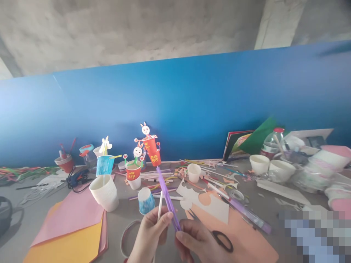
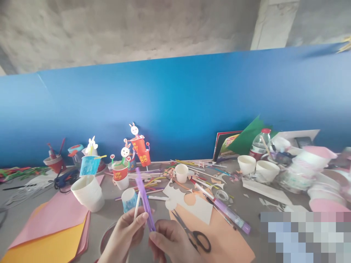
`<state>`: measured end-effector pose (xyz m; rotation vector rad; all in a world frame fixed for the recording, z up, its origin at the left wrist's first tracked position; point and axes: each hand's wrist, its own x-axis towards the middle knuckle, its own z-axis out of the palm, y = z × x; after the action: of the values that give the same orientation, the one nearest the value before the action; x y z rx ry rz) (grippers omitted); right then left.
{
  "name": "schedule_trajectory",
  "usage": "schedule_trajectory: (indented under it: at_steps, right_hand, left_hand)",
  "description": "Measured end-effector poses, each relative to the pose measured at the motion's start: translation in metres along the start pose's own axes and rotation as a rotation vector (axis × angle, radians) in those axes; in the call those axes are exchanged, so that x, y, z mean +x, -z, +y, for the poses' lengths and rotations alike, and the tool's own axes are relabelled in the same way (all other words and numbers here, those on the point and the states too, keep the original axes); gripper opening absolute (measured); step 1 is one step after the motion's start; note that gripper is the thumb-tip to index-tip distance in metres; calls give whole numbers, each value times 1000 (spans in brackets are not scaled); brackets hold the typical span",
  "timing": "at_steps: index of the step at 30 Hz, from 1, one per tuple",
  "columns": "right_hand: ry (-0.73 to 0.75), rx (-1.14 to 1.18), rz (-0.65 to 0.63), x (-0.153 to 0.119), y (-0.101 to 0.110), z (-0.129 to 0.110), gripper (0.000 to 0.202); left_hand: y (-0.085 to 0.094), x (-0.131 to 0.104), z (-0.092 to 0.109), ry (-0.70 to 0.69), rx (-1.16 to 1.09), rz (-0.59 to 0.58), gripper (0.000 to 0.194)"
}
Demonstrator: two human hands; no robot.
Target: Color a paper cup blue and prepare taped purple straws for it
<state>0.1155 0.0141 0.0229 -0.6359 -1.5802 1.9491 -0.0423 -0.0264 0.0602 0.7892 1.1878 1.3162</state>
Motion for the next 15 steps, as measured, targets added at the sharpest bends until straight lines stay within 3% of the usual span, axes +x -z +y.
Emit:
schedule_trajectory:
  at_steps: [6,15]
  right_hand:
    - [-21,-5,-11,3,0,-1,55]
    - [-29,105,8,7,6,9,53]
  left_hand:
    - [-4,5,-8,26,4,-19,63]
    - [-9,6,-6,-4,10,76,62]
